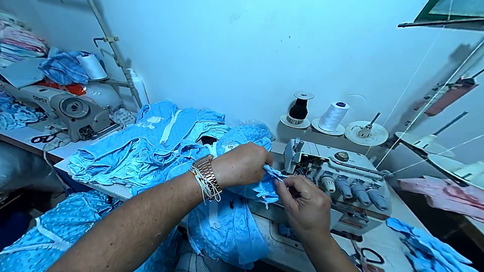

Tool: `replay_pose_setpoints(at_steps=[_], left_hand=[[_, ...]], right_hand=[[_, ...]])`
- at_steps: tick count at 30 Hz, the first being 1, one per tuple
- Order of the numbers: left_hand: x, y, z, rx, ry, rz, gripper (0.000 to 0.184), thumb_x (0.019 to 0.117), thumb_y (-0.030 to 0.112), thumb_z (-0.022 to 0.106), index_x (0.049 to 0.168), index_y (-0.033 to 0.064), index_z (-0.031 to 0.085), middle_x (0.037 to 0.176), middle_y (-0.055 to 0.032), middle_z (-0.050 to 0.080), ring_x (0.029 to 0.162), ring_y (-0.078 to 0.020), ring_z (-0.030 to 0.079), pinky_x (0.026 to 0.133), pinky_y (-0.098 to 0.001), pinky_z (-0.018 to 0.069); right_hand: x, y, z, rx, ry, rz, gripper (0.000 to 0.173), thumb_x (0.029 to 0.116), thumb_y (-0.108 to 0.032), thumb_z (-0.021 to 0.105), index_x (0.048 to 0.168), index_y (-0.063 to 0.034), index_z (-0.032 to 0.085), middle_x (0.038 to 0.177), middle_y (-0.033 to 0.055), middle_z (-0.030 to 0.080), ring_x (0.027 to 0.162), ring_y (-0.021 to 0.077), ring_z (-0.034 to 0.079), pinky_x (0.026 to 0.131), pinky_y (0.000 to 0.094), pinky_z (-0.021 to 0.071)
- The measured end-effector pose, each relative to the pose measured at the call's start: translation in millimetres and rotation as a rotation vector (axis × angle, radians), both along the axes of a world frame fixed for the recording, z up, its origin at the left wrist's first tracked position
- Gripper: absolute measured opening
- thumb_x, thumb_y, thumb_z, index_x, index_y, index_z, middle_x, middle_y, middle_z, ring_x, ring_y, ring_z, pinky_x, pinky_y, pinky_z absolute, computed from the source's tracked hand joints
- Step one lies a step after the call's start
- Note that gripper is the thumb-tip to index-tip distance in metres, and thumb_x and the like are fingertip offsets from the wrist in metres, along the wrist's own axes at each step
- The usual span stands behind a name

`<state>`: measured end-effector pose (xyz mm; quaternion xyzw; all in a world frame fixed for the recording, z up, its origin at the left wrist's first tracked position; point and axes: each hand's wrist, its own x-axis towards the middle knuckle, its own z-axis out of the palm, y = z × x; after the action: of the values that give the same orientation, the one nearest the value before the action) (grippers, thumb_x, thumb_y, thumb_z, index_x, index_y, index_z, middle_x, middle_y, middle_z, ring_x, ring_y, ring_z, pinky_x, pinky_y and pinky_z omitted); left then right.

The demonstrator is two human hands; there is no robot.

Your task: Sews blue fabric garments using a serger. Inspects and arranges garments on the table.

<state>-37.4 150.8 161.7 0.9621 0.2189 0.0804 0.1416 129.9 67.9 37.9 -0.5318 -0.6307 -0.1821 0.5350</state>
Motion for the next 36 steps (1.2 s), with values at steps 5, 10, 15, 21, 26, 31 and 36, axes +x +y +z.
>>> replay_pose_setpoints(at_steps=[5,10,15,21,26,31,36], left_hand=[[11,22,14,-0.302,-0.030,-0.123,0.012,0.1020,0.007,0.059,0.097,0.0029,0.069,0.092,-0.0041,0.061,0.085,-0.0089,0.056,0.075,-0.0263,0.0453],[24,9,-1,-0.477,-0.198,0.040,0.019,0.1061,0.011,0.053,0.092,0.0060,0.064,0.078,-0.0007,0.056,0.071,-0.0063,0.052,0.065,-0.0264,0.0416],[33,-11,-36,-0.095,-0.413,0.126,0.017,0.1039,0.017,0.057,0.089,0.0091,0.061,0.067,-0.0008,0.054,0.062,-0.0120,0.054,0.057,-0.0320,0.0426],[56,-12,-90,0.072,-0.410,0.214,0.018,0.0985,0.019,0.062,0.085,0.0072,0.064,0.061,-0.0062,0.055,0.058,-0.0243,0.060,0.052,-0.0445,0.0446],[74,-8,-123,0.007,-0.160,0.397,0.026,0.1010,0.026,0.062,0.086,0.0059,0.069,0.069,-0.0133,0.064,0.069,-0.0338,0.067,0.057,-0.0531,0.0479],[87,-7,-108,-0.089,0.016,0.496,0.030,0.1038,0.028,0.058,0.088,0.0048,0.070,0.077,-0.0159,0.067,0.077,-0.0357,0.068,0.062,-0.0549,0.0491],[113,3,-100,-0.165,0.200,0.582,0.031,0.1046,0.028,0.051,0.092,0.0084,0.072,0.084,-0.0137,0.070,0.086,-0.0331,0.070,0.068,-0.0543,0.0504]], right_hand=[[13,-1,5,-0.052,0.199,0.157,0.028,0.0928,-0.025,0.066,0.069,-0.0096,0.066,0.064,-0.0060,0.058,0.055,-0.0061,0.050,0.051,0.0091,0.0415],[4,-7,-2,0.018,0.381,0.252,0.031,0.0889,-0.016,0.069,0.061,-0.0113,0.056,0.061,-0.0064,0.054,0.052,-0.0053,0.047,0.047,0.0091,0.0382],[-4,-16,-12,0.028,0.433,0.229,0.027,0.0874,-0.014,0.067,0.063,-0.0142,0.055,0.063,-0.0073,0.055,0.053,-0.0043,0.050,0.048,0.0104,0.0407],[-6,-30,-43,-0.145,0.748,0.199,0.022,0.0858,-0.004,0.068,0.076,-0.0145,0.052,0.055,-0.0059,0.056,0.044,0.0034,0.057,0.042,0.0198,0.0517],[-4,-40,-72,-0.283,0.992,0.118,0.021,0.0855,0.000,0.071,0.079,-0.0098,0.053,0.057,-0.0030,0.061,0.047,0.0068,0.063,0.045,0.0231,0.0558],[2,-39,-78,-0.204,1.083,0.164,0.022,0.0842,0.003,0.071,0.081,-0.0105,0.054,0.061,-0.0045,0.064,0.048,0.0040,0.062,0.045,0.0196,0.0548],[28,-35,-69,-0.225,1.126,0.092,0.023,0.0849,0.002,0.070,0.080,-0.0141,0.054,0.060,-0.0067,0.062,0.045,0.0019,0.058,0.041,0.0183,0.0510]])
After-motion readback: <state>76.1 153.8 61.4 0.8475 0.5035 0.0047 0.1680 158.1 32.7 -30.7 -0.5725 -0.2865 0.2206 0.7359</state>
